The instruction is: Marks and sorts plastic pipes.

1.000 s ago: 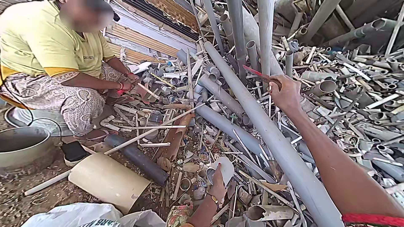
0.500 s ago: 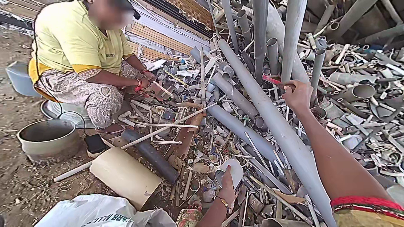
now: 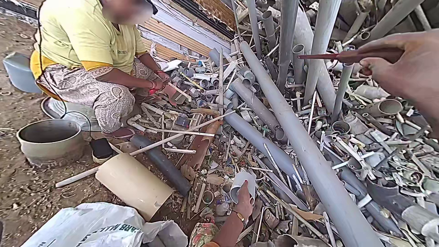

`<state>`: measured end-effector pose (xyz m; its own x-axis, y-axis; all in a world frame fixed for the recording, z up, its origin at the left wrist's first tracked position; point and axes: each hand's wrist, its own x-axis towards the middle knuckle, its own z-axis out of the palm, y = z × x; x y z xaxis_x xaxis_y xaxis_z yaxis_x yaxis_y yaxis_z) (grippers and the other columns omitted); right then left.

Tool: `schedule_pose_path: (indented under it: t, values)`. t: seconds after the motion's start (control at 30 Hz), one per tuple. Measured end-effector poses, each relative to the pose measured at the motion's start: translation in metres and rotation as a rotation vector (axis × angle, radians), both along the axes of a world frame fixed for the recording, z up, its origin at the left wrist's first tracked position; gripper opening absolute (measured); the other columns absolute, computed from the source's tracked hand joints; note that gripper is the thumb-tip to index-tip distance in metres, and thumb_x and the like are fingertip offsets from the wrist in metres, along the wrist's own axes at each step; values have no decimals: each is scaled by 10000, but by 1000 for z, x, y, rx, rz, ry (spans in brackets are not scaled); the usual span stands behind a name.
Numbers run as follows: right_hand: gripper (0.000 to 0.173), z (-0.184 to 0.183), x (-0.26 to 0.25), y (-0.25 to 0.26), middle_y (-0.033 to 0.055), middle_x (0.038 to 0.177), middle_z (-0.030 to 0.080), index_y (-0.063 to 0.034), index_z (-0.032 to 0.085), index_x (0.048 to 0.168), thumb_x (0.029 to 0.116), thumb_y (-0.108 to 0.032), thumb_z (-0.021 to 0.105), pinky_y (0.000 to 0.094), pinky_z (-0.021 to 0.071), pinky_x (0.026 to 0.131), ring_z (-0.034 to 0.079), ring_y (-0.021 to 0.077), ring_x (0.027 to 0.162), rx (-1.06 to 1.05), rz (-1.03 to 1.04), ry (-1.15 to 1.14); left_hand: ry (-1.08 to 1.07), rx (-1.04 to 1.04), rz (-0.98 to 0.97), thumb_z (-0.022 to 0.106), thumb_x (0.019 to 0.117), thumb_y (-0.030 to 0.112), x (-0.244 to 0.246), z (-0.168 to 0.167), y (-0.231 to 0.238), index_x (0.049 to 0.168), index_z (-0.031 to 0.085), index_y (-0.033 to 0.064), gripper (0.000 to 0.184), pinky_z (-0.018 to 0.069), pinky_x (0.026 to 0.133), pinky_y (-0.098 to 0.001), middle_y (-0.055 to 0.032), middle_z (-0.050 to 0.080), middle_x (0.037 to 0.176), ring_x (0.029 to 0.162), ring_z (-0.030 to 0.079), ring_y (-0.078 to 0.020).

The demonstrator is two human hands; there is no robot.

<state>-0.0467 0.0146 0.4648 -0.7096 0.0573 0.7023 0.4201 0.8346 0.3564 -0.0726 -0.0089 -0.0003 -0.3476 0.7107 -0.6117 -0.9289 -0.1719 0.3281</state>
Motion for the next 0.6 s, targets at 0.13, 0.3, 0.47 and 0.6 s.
schedule_pose_path:
  t: [0.13, 0.3, 0.47, 0.6]
  values:
    - [308, 19, 0, 9, 291, 1136, 678, -68, 695, 1230, 951, -136, 585, 701, 467, 876, 666, 469, 994, 3, -8, 64, -9, -16, -33, 443, 1095, 370, 10, -2, 2, 1558, 284, 29, 596, 311, 1132, -569, -233, 277, 1615, 1475, 290, -386]
    - [221, -32, -33, 19, 355, 1125, 675, 6, 735, 1167, 978, -8, 621, 769, 384, 918, 606, 592, 1086, -113, -121, -17, 16, 9, -69, 473, 1086, 347, 8, -2, 4, 1571, 248, 25, 624, 311, 1141, -567, -236, 258, 1622, 1483, 278, -389]
    - [199, -70, -42, 45, 349, 1107, 675, 13, 741, 1138, 956, 2, 661, 756, 408, 892, 609, 578, 1069, -278, -189, 2, 16, -11, -40, 490, 1081, 314, 7, 0, 6, 1549, 283, -10, 606, 297, 1157, -565, -252, 281, 1607, 1477, 290, -390]
    - [207, -72, -45, 53, 353, 1120, 666, 20, 730, 1150, 961, -5, 648, 749, 406, 903, 599, 577, 1085, -296, -215, 15, 19, -31, -41, 519, 1060, 239, 8, -2, 6, 1503, 361, -20, 537, 320, 1126, -572, -255, 313, 1582, 1448, 321, -393]
